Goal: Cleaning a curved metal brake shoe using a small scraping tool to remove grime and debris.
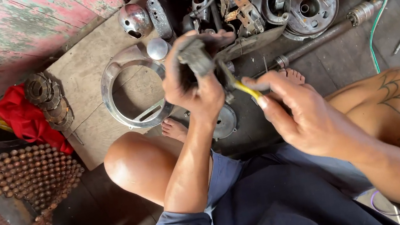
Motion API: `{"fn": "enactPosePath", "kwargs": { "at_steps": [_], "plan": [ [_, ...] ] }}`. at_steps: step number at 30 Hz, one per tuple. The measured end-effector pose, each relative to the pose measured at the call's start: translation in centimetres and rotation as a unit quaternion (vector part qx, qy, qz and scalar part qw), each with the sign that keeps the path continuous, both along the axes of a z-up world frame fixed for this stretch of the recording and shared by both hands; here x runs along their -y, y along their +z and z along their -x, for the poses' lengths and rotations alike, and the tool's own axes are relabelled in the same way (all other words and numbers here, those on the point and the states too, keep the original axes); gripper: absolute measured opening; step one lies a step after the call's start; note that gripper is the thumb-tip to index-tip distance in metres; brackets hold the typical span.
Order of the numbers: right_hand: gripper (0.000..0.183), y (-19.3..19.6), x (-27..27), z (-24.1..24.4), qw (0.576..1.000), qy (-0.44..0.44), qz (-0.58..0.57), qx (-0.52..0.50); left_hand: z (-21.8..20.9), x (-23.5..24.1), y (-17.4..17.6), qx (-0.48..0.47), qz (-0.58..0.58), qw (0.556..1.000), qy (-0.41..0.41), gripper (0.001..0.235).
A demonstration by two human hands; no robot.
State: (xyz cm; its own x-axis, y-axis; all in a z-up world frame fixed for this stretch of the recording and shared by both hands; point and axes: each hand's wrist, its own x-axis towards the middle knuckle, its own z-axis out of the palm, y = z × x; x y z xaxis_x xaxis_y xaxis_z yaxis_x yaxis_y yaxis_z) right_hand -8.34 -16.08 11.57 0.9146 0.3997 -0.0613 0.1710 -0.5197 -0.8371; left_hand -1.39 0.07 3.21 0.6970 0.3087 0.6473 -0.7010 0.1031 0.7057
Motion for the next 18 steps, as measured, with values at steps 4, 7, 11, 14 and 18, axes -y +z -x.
{"fn": "enactPosePath", "kwargs": {
  "at_steps": [4,7,11,14,18],
  "plan": [
    [0.033,0.6,1.2,-0.2,0.986,0.005,0.040,-0.159,0.2,-0.2,1.0,-0.006,-0.029,0.998,0.059,0.025],
    [0.034,0.1,0.3,-0.2,0.996,-0.034,0.027,-0.072,0.6,0.2,0.5,-0.042,-0.034,0.996,0.069,0.023],
    [0.029,-0.1,0.5,-0.4,0.993,-0.003,0.084,-0.082,0.2,-0.1,-0.1,-0.031,-0.018,0.999,0.012,0.025],
    [0.028,-1.3,0.0,-0.3,0.996,-0.016,0.085,-0.034,-0.2,0.2,-0.9,-0.040,-0.026,0.999,-0.006,0.027],
    [0.031,-0.7,1.3,0.2,0.991,0.009,0.116,-0.065,-0.3,-0.1,-0.4,-0.058,-0.022,0.998,0.005,0.024]
  ]
}}
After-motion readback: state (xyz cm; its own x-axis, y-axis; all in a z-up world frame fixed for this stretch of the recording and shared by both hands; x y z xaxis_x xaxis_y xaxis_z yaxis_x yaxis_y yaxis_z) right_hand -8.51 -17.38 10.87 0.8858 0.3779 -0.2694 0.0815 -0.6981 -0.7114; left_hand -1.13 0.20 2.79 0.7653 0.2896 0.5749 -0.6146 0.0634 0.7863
